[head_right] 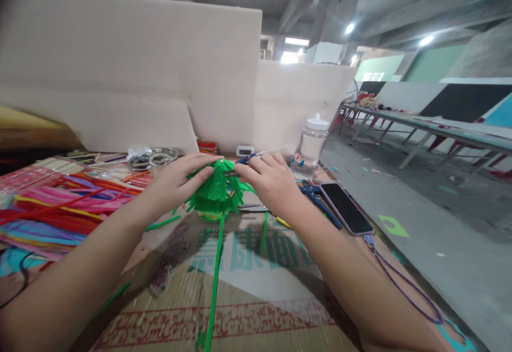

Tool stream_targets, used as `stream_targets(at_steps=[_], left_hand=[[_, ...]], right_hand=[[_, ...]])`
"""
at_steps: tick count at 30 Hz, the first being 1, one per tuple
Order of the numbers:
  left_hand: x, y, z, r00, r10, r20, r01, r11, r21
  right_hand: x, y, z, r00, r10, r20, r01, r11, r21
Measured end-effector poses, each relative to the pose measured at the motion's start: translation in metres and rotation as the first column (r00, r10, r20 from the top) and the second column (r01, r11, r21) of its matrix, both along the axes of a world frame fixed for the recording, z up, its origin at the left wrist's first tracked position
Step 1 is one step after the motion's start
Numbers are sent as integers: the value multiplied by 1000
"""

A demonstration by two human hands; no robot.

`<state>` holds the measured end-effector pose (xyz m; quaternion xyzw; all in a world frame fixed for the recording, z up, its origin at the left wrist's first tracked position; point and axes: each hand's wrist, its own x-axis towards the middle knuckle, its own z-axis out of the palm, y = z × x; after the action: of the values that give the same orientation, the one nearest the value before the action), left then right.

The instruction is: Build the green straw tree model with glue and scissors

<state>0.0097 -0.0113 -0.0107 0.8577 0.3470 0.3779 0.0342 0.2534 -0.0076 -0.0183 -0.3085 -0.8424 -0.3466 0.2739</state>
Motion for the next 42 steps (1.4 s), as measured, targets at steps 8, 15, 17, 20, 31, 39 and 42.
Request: stream_targets(at_steps=[8,15,17,20,31,39,42], left_hand=[[1,0,1,1000,-4,9,4,1000,-5],[0,0,0,1000,18,6,-18,1000,-9],[0,-1,0,1000,27,3,-27,1000,-9],[0,0,0,1000,28,3,-28,1000,-4],[1,0,1,1000,21,-6,-21,1000,-1],[0,0,0,1000,20,-7,-20,1000,10],[0,0,0,1000,18,-13,-18,1000,11]], right_hand=[[0,0,0,1000,11,0,-11,999,-32],[-1,1,-1,1000,22,-19,-23,999,-33],[-1,1,1,999,32,-34,-33,999,-35],[0,0,2,997,46,-54,-49,998,-48],[-2,5,-5,999,42,-32,-44,997,-63],[-2,4,-5,999,41,-24,-42,998,-48],[-2,5,-6,998,47,-32,-48,998,-37]])
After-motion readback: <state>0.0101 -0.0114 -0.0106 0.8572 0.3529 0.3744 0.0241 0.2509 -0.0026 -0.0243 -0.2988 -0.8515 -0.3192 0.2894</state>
